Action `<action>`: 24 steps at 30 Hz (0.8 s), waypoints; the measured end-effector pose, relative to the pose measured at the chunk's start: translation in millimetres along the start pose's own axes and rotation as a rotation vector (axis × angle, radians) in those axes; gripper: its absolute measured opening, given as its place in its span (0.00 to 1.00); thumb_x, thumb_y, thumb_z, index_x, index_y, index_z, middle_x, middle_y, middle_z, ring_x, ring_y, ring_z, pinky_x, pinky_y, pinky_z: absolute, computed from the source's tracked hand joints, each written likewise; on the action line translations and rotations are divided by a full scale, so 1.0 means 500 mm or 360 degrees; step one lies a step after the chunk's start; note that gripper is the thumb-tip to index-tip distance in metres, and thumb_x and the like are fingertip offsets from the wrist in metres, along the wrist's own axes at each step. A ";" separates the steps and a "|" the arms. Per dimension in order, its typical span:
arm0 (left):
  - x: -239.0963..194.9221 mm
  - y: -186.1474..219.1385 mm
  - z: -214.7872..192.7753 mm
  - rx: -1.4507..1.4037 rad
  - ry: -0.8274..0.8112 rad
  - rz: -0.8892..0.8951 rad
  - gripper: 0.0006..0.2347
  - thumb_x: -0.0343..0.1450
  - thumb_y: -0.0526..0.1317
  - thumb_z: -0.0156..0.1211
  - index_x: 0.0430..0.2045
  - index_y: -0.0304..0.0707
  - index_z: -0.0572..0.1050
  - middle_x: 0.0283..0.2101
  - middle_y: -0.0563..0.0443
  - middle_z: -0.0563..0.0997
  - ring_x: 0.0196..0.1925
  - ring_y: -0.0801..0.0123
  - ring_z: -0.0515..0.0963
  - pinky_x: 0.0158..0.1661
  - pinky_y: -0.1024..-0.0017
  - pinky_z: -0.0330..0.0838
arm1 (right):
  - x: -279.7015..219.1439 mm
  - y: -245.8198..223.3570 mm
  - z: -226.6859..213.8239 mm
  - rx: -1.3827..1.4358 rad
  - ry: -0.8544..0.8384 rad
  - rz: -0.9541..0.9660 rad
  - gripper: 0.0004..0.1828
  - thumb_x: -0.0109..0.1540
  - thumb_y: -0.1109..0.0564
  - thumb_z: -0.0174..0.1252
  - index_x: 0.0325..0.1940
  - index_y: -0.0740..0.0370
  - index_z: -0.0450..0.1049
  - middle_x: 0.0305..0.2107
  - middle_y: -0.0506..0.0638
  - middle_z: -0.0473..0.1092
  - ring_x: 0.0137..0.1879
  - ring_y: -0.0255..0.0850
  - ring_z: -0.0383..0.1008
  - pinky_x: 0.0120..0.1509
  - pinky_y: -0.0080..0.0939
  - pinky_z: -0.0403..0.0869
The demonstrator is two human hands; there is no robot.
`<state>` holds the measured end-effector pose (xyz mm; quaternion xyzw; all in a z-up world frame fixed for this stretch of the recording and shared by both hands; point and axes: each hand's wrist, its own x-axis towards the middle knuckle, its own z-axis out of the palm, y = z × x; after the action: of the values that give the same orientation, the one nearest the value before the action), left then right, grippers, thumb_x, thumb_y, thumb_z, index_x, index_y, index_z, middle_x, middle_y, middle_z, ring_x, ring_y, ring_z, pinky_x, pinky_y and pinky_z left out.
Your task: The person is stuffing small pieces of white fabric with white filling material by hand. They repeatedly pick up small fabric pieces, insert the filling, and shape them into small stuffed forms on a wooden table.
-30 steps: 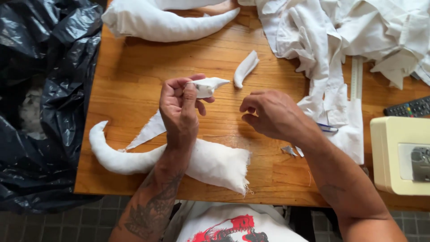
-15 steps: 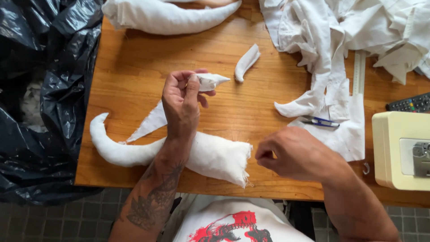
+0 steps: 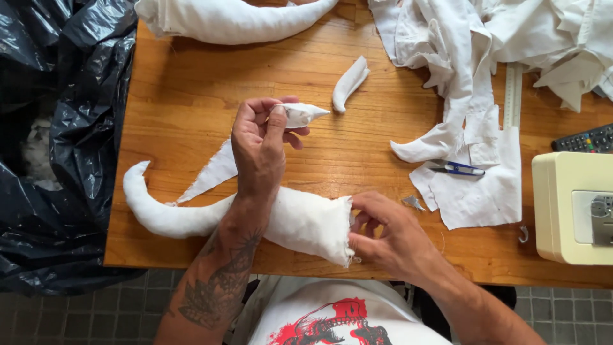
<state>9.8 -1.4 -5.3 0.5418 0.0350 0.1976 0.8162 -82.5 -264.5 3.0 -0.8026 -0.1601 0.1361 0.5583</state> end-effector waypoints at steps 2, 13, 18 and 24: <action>0.001 0.001 0.003 -0.0005 0.0003 0.0003 0.05 0.85 0.33 0.58 0.48 0.27 0.73 0.52 0.28 0.89 0.34 0.55 0.94 0.28 0.72 0.89 | 0.003 0.002 0.023 0.0135 0.0077 -0.0001 0.21 0.56 0.62 0.86 0.52 0.65 0.90 0.49 0.55 0.85 0.38 0.39 0.85 0.38 0.36 0.86; -0.005 0.008 0.011 0.0072 0.0028 -0.0071 0.07 0.84 0.38 0.60 0.48 0.32 0.73 0.57 0.30 0.88 0.36 0.54 0.93 0.36 0.69 0.90 | 0.004 -0.053 0.052 -0.0022 0.0124 0.0139 0.21 0.58 0.67 0.74 0.55 0.58 0.91 0.50 0.48 0.86 0.45 0.31 0.81 0.45 0.30 0.81; -0.006 0.014 0.018 0.0083 -0.0005 -0.0135 0.06 0.83 0.38 0.60 0.47 0.33 0.73 0.55 0.31 0.89 0.36 0.53 0.93 0.36 0.68 0.91 | 0.008 -0.058 0.050 -0.0110 0.0177 0.0162 0.07 0.59 0.65 0.71 0.32 0.54 0.85 0.27 0.39 0.77 0.33 0.28 0.69 0.36 0.33 0.68; -0.008 0.029 0.022 0.0171 -0.0006 -0.0174 0.06 0.82 0.38 0.61 0.45 0.35 0.75 0.53 0.35 0.90 0.32 0.59 0.92 0.33 0.70 0.88 | 0.008 -0.036 -0.038 -0.0008 -0.0017 0.0535 0.05 0.63 0.62 0.81 0.42 0.61 0.91 0.33 0.44 0.84 0.36 0.29 0.76 0.40 0.30 0.73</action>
<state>4.9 -7.5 11.3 0.5824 0.0736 0.1497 0.7956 -73.2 -273.1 26.2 -0.8187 -0.0269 0.2314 0.5248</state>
